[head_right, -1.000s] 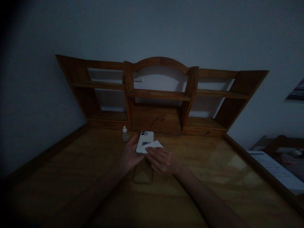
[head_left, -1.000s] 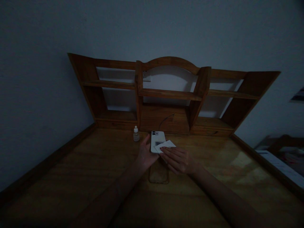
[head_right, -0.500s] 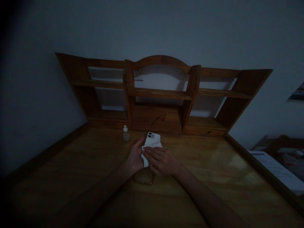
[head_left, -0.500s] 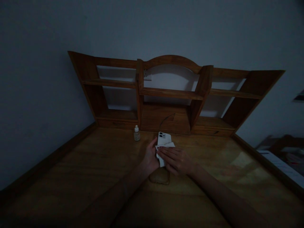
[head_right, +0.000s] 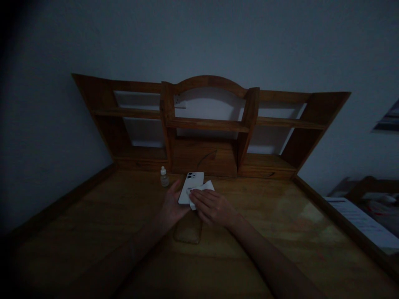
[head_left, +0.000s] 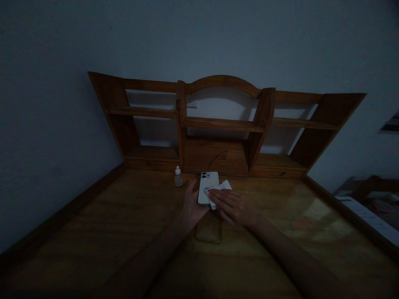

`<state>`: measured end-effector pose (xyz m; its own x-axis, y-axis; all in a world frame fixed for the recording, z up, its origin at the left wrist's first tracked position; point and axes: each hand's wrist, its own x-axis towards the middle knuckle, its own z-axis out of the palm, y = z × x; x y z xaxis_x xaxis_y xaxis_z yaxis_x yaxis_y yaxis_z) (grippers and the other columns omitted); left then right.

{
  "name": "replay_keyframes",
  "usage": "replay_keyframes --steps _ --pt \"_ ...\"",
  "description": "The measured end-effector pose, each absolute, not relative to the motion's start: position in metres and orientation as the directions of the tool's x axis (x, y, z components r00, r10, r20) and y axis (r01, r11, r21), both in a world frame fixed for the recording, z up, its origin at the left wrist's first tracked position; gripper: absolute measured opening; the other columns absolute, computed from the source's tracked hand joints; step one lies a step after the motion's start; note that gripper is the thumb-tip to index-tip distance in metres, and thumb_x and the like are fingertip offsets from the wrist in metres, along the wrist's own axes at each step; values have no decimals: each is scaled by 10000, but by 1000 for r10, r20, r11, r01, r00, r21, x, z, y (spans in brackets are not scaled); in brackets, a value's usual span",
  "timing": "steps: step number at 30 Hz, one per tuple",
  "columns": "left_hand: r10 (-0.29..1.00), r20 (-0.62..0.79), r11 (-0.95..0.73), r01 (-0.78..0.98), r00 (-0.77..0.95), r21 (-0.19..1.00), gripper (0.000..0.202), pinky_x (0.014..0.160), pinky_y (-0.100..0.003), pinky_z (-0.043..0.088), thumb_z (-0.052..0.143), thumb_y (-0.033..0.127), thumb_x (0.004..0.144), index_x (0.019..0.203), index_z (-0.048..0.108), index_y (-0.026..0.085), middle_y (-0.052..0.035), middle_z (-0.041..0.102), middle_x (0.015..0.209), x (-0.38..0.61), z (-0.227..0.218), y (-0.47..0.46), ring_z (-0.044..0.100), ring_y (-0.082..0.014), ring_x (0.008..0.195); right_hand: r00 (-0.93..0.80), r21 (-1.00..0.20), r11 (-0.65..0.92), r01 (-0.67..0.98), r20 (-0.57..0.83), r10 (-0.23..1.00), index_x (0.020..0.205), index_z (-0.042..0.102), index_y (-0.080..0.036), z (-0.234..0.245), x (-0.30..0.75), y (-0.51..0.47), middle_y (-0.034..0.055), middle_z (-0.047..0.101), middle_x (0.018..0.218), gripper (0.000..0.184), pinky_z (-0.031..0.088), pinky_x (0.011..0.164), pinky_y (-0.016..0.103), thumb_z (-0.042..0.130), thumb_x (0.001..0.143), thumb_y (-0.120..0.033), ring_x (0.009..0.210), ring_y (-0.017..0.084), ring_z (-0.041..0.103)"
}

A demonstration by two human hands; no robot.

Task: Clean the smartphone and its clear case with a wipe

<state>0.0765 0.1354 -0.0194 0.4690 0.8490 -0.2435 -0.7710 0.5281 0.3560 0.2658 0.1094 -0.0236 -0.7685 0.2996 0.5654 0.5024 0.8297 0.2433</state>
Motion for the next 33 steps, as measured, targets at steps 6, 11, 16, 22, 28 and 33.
replay_keyframes --steps 6,11,16,22,28,33 --pt "862 -236 506 -788 449 350 504 799 -345 534 421 443 969 1123 635 13 -166 695 864 79 -20 134 674 -240 782 -761 232 841 489 585 280 1489 402 -77 -19 261 106 161 541 1439 570 470 1091 420 505 934 -156 1341 243 511" --pt "859 -199 512 -787 471 345 466 833 -344 534 451 433 965 1115 651 40 -161 702 914 81 -22 134 683 -239 828 -739 170 854 491 600 305 1501 386 -96 -19 253 103 150 551 1432 572 464 1097 418 492 941 -136 1336 237 516" --pt "864 -198 504 -784 463 363 488 839 -359 538 466 463 957 1123 650 43 -173 702 961 80 -22 133 682 -253 858 -658 25 868 495 663 357 1491 416 -176 -27 255 106 113 589 1403 553 484 1069 419 495 946 -119 1287 223 564" --pt "870 -157 487 -767 467 418 498 897 -442 524 485 493 947 1233 620 108 -166 691 1124 75 -23 138 666 -301 999 -240 -335 735 590 796 556 1284 620 -242 -43 265 119 76 728 1151 334 558 876 387 485 981 -209 984 228 702" --pt "810 -42 539 -716 585 443 616 891 -465 518 398 563 960 1347 563 114 -185 668 1191 75 -19 136 621 -335 1114 330 -816 447 366 563 758 1050 702 -180 -53 281 149 73 736 989 360 508 775 342 481 964 -452 891 236 662" --pt "796 -9 554 -722 605 414 664 797 -409 533 406 587 950 1396 518 109 -206 625 1264 75 -17 135 607 -352 1139 566 -965 260 -27 199 800 913 725 -159 -67 296 173 76 746 913 397 497 760 340 674 744 -514 863 253 649"
